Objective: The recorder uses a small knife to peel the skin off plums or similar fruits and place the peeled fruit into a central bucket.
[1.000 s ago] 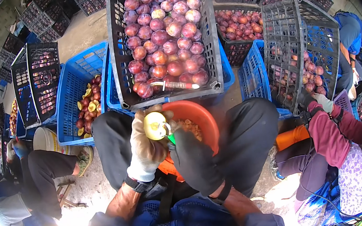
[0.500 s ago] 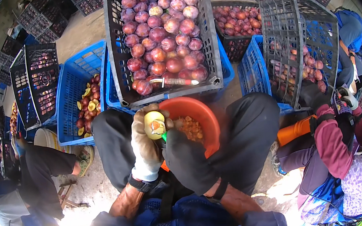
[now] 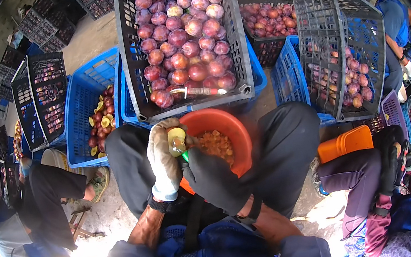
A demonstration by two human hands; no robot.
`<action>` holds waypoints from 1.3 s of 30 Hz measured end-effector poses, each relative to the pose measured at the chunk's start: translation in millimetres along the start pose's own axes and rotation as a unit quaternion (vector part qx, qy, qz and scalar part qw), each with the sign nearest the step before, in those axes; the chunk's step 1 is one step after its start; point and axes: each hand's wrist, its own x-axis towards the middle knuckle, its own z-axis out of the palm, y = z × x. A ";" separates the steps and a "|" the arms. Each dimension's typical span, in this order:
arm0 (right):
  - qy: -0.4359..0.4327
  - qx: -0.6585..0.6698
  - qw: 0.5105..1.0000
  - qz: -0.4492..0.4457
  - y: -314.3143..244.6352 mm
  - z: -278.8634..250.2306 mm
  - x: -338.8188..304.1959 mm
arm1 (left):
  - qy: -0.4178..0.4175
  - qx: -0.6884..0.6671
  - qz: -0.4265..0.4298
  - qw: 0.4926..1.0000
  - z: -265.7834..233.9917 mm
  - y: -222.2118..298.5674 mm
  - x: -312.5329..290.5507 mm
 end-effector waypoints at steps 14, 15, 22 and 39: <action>-0.011 0.273 0.962 0.022 11.3 -15.0 20.1 | -0.013 0.115 0.014 0.993 -13.2 3.6 13.9; 0.002 0.235 0.972 0.004 11.4 -13.4 19.1 | -0.023 0.136 0.017 0.990 -15.8 3.5 16.4; -0.174 0.585 0.772 0.177 12.9 -27.8 27.9 | -0.031 0.254 0.088 0.963 -16.1 4.6 19.7; -0.177 0.536 0.803 0.191 19.3 -17.5 25.5 | -0.010 0.052 -0.183 0.982 3.6 11.3 27.5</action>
